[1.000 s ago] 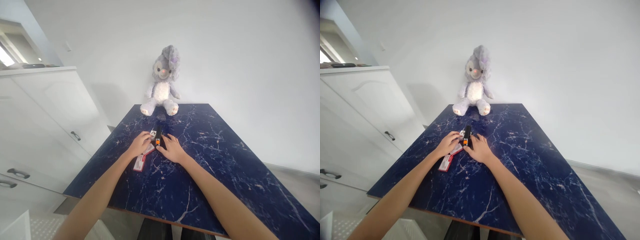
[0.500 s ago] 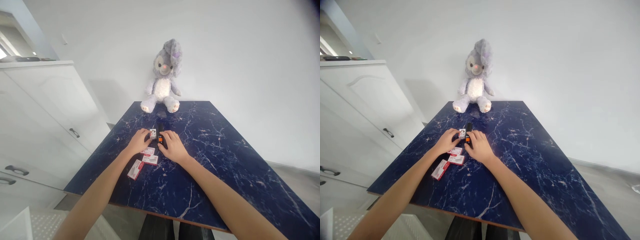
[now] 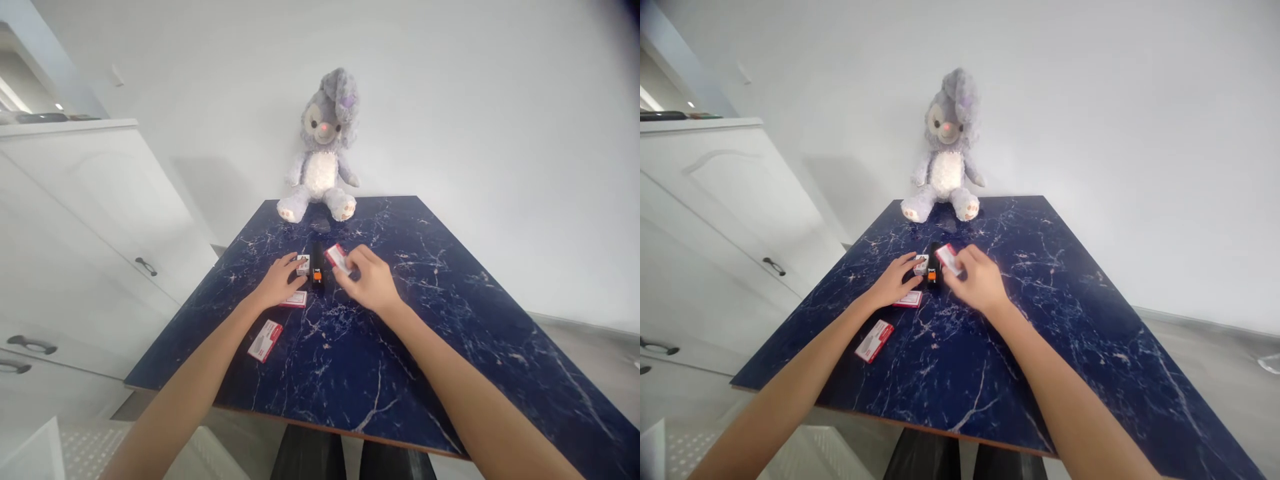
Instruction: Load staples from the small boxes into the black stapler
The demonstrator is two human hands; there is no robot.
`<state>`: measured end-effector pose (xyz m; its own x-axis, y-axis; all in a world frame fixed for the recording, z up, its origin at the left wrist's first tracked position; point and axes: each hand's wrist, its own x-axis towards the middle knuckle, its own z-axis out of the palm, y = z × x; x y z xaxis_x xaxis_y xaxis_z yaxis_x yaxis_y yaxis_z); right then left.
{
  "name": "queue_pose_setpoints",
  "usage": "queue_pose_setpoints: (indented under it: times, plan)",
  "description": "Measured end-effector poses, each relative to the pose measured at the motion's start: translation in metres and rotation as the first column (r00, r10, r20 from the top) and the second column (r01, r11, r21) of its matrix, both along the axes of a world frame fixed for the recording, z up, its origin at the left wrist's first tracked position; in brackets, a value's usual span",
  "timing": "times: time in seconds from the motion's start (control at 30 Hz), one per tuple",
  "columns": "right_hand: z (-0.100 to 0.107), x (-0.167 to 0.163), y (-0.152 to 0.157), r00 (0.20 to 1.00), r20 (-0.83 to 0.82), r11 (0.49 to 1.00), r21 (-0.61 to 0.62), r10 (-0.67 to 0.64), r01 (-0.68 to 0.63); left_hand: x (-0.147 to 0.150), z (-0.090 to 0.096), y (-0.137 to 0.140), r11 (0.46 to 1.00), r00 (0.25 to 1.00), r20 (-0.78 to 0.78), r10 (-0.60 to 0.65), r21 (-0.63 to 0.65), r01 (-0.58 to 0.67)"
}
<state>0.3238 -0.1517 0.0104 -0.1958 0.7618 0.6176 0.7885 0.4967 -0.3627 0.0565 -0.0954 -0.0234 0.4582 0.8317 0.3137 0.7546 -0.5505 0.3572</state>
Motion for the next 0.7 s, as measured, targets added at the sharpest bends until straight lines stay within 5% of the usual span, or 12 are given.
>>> queue_pose_setpoints:
  times: [0.1,0.33,0.53,0.7]
  plan:
    - [-0.013,0.011,0.015,0.987,0.076,0.984,-0.102,-0.139,0.147,0.012,0.004,-0.005,0.998,0.999,0.027,-0.023,-0.057,0.024]
    - [-0.033,-0.001,0.023,0.981,0.167,0.98,-0.184,0.103,-0.072,0.049,0.009,-0.015,1.0,1.0,0.016,0.023,0.008,-0.023]
    - [-0.02,0.032,-0.011,0.916,0.105,0.896,-0.276,0.388,-0.348,0.035,0.021,-0.022,0.96,0.971,0.113,-0.209,-0.163,0.226]
    - [-0.014,0.057,-0.014,0.958,-0.116,0.921,-0.266,0.262,-0.284,0.035,0.037,-0.034,0.888,0.923,0.112,-0.368,-0.253,0.384]
